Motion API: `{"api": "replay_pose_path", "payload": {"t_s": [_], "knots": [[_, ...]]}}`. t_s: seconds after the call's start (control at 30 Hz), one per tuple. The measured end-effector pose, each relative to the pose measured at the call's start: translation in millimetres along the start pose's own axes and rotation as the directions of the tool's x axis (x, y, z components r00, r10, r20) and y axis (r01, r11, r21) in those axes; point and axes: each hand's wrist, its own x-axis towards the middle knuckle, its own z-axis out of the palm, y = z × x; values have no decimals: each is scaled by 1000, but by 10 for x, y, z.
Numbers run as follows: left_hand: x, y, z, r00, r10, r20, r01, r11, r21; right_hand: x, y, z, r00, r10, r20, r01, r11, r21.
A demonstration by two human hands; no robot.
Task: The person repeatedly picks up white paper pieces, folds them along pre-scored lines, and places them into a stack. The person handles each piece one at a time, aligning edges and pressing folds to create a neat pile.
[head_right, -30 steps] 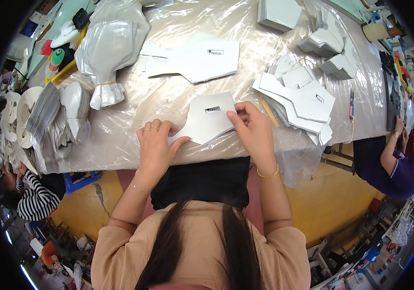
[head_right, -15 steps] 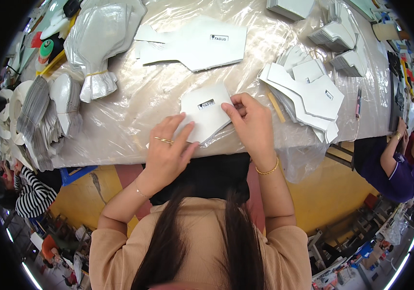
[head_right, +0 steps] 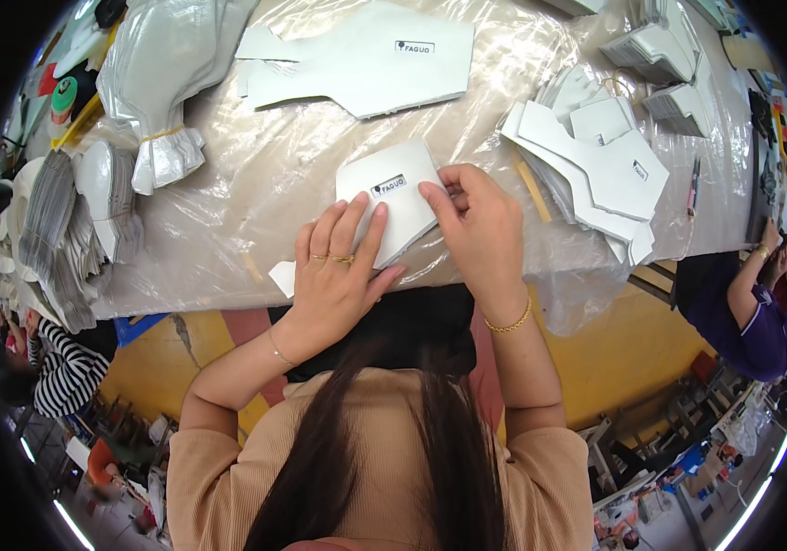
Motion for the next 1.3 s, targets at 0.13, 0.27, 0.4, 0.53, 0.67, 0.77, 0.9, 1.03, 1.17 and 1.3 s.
{"api": "replay_pose_path", "payload": {"t_s": [0.13,0.27,0.4,0.53,0.67,0.77,0.9,1.03,1.17,1.3], "knots": [[-4,26,6,1000,-7,16,6,998,66,3,12,21,1000,-11,-14,10,1000,-17],[-3,59,-11,999,-15,42,10,993,115,-5,10,38,998,-51,-38,49,997,-66],[5,71,-7,999,-21,40,15,991,132,-8,9,51,996,-68,-53,62,994,-93],[23,93,12,999,-37,26,32,988,154,-9,9,66,994,-90,-68,82,989,-121],[37,129,-10,998,-52,42,46,988,147,-14,2,76,991,-112,-76,101,986,-132],[73,150,-19,998,-55,31,50,986,160,-15,-2,80,989,-123,-81,111,984,-141],[122,180,-8,998,-65,21,60,983,171,-11,1,102,983,-156,-95,139,977,-161],[147,185,16,998,-59,12,56,980,193,-24,2,133,981,-161,-113,135,969,-207],[144,181,37,996,-76,36,69,981,184,-13,11,88,980,-188,-71,149,918,-366],[131,150,76,998,-61,-2,60,989,138,-20,24,51,958,-271,-97,215,896,-388]]}}
